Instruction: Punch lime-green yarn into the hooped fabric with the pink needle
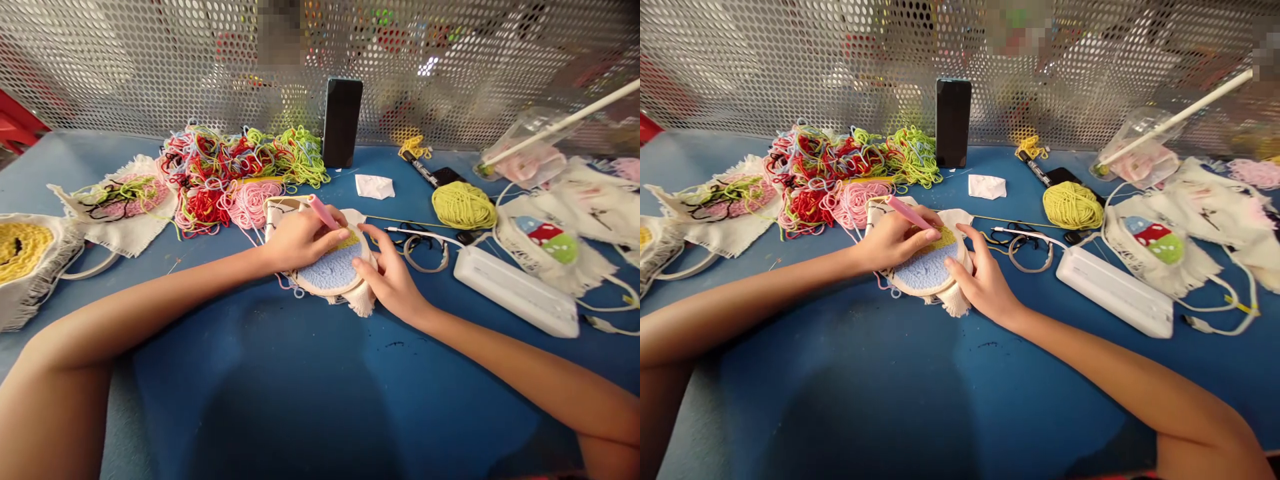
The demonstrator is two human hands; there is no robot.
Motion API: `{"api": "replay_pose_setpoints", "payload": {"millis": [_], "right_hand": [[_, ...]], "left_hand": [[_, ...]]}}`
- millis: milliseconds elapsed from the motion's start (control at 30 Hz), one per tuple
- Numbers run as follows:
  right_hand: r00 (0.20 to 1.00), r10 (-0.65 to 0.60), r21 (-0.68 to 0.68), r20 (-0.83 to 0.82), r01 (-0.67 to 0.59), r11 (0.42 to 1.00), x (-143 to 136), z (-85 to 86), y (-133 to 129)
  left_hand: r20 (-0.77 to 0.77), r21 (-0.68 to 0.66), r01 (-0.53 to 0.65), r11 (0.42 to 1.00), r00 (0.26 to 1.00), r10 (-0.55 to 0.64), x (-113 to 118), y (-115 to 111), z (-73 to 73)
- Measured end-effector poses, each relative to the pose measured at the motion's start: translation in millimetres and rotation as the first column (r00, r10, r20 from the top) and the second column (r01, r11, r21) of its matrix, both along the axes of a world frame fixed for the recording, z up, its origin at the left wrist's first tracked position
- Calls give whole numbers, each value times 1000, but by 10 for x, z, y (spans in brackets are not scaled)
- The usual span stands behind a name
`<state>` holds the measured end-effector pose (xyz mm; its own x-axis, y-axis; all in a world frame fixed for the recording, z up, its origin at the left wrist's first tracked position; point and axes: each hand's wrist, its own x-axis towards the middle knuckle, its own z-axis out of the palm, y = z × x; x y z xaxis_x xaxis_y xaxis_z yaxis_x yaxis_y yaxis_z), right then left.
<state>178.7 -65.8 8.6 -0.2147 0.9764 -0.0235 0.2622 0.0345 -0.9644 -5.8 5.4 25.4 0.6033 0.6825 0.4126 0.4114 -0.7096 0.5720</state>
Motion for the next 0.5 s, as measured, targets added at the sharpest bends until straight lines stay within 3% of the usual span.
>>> {"api": "replay_pose_setpoints", "payload": {"millis": [100, 200, 400, 500], "right_hand": [[1000, -20, -39, -20, 19, 999, 36, -2, 39], [991, -98, 9, -86, 99, 995, 82, -1, 110], [980, -103, 54, -170, 114, 992, 150, 88, 254], [967, -151, 50, -205, 165, 985, 208, 163, 330]], "left_hand": [[-241, 29, 57, 998, 969, -48, -136, 106, 169], [-320, 9, 78, 997, 945, -71, -295, 249, 279], [-438, 34, 61, 998, 898, -40, -555, 503, 286], [-476, 86, -68, 994, 874, 101, -658, 570, 287]]}}
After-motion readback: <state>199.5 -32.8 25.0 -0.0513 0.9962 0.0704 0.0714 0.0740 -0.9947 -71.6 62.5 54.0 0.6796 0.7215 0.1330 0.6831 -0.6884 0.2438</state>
